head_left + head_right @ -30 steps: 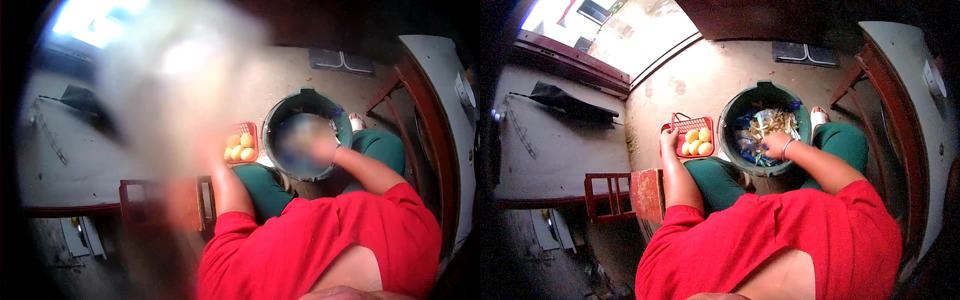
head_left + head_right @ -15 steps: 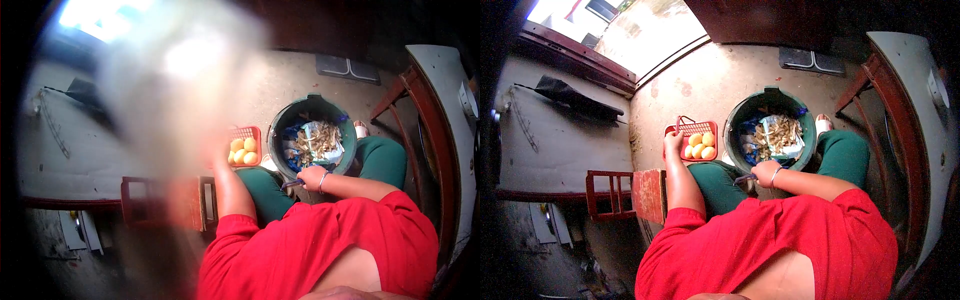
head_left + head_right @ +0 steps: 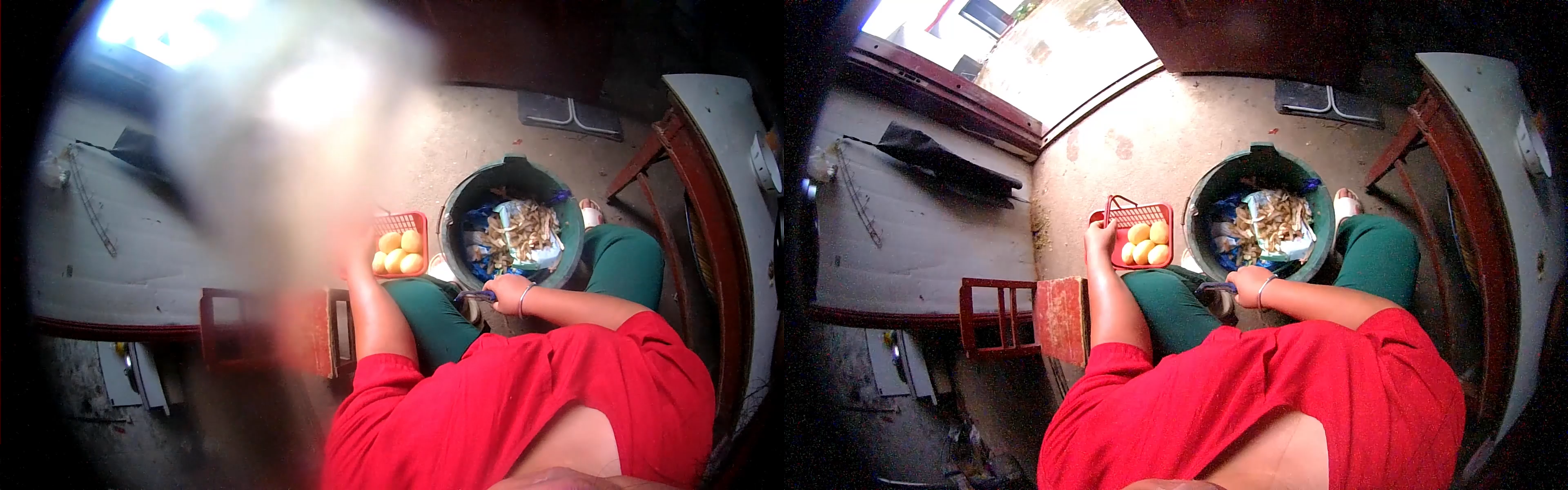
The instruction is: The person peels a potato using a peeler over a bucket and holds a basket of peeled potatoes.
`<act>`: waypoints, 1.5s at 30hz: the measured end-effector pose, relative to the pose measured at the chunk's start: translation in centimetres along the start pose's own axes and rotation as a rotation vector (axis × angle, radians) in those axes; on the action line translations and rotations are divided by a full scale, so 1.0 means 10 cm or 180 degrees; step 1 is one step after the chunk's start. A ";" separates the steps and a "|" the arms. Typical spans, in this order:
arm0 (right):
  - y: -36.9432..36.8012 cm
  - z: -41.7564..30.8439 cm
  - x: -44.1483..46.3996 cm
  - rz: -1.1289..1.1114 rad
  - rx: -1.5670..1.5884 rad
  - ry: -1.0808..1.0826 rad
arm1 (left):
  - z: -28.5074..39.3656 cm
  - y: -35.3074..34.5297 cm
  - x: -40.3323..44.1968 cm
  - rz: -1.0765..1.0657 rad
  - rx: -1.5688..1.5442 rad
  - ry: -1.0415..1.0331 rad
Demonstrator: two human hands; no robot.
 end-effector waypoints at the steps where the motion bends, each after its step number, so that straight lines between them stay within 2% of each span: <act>1: 0.00 -0.01 0.01 -0.0006 -0.0057 0.0025 | 0.09 0.06 -0.02 -0.0015 -0.0027 -0.0009; 5: 0.03 -0.01 0.02 0.0014 -0.0031 0.0000 | 0.29 0.15 -0.09 -0.0166 0.0113 -0.0025; 11: 0.01 0.04 0.06 0.0067 0.0201 -0.0117 | 0.09 0.18 -0.12 0.0055 0.0023 0.0272; 17: 0.14 -0.02 0.04 0.0265 0.0735 -0.0053 | 0.13 0.18 -0.10 -0.0036 -0.0102 -0.0090; 19: 0.23 -0.13 0.00 0.0437 0.1080 0.0250 | 0.08 0.17 -0.10 -0.0077 -0.0156 0.0095; 23: 0.47 -0.12 -0.19 0.0770 0.1570 0.0240 | 0.00 0.10 -0.09 -0.0191 -0.0176 0.0277; 26: 0.72 -0.05 -0.33 0.0887 0.2410 0.0185 | 0.10 0.16 -0.14 -0.0103 -0.0048 0.0380; 29: 0.92 0.07 -0.47 0.1018 0.3295 0.0085 | 0.20 0.18 -0.14 0.0032 0.0003 0.0140; 30: 1.13 0.06 -0.59 0.1228 0.3048 -0.0008 | 0.29 0.18 -0.14 -0.0017 -0.0031 -0.0036; 33: 1.29 0.33 -0.79 0.1398 0.3520 -0.0471 | 0.58 0.31 -0.35 -0.0675 -0.0401 0.1286; 35: 1.38 0.54 -0.91 0.1519 0.3365 -0.0687 | 0.90 0.44 -0.38 -0.0325 -0.0709 0.0562; 37: 1.36 0.75 -0.98 0.1692 0.4270 -0.0644 | 0.90 0.45 -0.37 -0.0294 -0.0669 0.0639; 38: 1.37 0.82 -1.04 0.1724 0.4293 -0.0761 | 0.80 0.33 -0.44 -0.0773 -0.0794 0.1278; 42: 1.43 0.98 -1.17 0.1790 0.4593 -0.0793 | 0.66 0.23 -0.38 -0.0799 -0.0578 0.1156; 45: 1.50 1.00 -1.21 0.1889 0.4360 -0.0739 | 0.69 0.24 -0.39 -0.0770 -0.0574 0.1183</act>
Point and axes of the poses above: each hand's wrist, its own x-axis towards the middle knuckle, its own y-axis out of the back of the hand, z = x × y, the point moved 10 cm from there along x, towards the middle knuckle, and after that the axes turned 7 degrees about -x, right-handed, at the moved point
